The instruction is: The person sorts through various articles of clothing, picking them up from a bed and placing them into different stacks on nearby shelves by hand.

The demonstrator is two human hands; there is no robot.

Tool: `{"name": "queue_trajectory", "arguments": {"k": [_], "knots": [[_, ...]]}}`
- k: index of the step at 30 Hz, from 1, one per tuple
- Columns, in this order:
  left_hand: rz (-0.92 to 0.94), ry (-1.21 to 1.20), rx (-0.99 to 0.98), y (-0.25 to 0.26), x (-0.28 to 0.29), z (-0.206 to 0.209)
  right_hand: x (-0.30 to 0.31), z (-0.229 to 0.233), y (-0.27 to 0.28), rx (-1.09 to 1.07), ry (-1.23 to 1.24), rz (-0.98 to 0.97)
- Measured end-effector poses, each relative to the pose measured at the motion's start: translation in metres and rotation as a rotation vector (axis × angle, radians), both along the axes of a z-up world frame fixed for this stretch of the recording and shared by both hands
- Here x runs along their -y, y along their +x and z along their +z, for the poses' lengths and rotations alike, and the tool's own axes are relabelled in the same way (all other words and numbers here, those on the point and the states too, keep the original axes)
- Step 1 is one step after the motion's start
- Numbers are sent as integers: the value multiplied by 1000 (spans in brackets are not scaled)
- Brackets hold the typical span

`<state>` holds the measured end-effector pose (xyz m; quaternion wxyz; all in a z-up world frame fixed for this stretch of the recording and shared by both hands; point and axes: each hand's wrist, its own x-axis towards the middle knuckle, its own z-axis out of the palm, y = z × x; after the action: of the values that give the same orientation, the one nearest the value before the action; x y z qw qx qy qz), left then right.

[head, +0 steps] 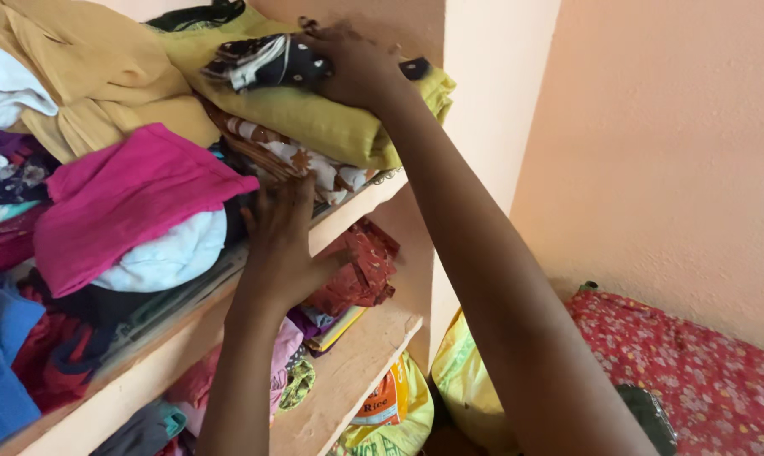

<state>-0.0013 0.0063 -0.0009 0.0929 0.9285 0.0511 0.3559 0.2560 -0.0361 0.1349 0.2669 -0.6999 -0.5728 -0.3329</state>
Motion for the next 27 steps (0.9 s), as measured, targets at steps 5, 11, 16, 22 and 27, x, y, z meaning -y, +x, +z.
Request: {"name": "queue_trajectory", "arguments": {"k": [5, 11, 16, 22, 27], "knots": [[5, -13, -130, 3, -6, 7, -7, -4, 10, -75, -82, -291], [-2, -25, -137, 0, -5, 7, 19, -5, 36, 242, 47, -321], [89, 17, -128, 0, 3, 7, 52, 0, 61, -50, 105, 151], [211, 256, -42, 0, 15, -6, 118, -7, 14, 103, 89, -14], [284, 348, 49, 0, 25, -21, 180, -39, -20, 86, 114, 54]]}}
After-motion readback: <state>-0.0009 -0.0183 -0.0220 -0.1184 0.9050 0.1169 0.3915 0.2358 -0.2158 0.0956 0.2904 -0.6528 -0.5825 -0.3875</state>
